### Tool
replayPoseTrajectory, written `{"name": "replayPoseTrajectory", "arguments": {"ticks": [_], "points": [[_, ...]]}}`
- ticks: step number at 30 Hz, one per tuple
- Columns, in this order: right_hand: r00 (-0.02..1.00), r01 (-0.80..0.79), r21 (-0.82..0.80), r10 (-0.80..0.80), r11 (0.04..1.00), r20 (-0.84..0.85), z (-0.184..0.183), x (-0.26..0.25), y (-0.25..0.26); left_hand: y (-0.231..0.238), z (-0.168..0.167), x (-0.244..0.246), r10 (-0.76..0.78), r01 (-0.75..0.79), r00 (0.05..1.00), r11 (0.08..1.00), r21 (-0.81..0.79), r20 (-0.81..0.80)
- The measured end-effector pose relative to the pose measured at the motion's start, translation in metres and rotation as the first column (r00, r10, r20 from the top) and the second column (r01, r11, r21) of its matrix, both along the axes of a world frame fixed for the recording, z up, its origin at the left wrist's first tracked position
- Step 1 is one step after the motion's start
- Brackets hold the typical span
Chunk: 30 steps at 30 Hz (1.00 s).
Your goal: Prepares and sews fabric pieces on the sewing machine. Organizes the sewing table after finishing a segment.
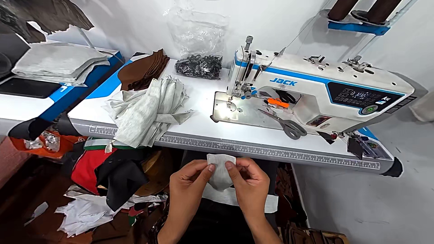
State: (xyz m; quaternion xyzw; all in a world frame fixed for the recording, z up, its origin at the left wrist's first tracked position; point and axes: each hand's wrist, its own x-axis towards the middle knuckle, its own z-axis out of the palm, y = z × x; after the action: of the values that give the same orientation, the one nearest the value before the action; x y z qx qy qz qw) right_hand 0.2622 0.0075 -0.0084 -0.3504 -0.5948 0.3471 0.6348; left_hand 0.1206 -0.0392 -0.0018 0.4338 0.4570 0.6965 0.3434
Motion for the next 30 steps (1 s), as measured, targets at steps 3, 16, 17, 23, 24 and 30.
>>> {"name": "replayPoseTrajectory", "arguments": {"ticks": [3, 16, 17, 23, 24, 30], "points": [[0.995, 0.059, 0.104, -0.068, 0.993, 0.077, 0.0, -0.003, -0.002, 0.001, -0.001, 0.005, 0.138, -0.116, 0.969, 0.987, 0.112, -0.206], [0.995, -0.037, 0.073, 0.03, 0.997, 0.095, 0.013, -0.002, -0.014, -0.003, 0.004, 0.011, 0.187, -0.131, 0.936, 0.971, 0.198, -0.299], [0.994, -0.047, 0.073, 0.04, 0.996, 0.097, 0.015, -0.001, -0.015, -0.003, 0.004, 0.011, 0.192, -0.135, 0.932, 0.971, 0.198, -0.306], [0.993, -0.062, 0.081, 0.053, 0.995, 0.108, 0.016, -0.001, -0.017, -0.004, 0.002, 0.01, 0.254, -0.181, 0.899, 0.958, 0.224, -0.358], [0.993, -0.064, 0.081, 0.055, 0.995, 0.108, 0.016, -0.001, -0.017, -0.003, 0.002, 0.011, 0.252, -0.18, 0.9, 0.958, 0.223, -0.356], [0.978, -0.174, 0.007, 0.172, 0.985, 0.117, 0.02, 0.002, -0.019, -0.003, 0.002, 0.012, 0.261, -0.181, 0.882, 0.956, 0.23, -0.391]]}}
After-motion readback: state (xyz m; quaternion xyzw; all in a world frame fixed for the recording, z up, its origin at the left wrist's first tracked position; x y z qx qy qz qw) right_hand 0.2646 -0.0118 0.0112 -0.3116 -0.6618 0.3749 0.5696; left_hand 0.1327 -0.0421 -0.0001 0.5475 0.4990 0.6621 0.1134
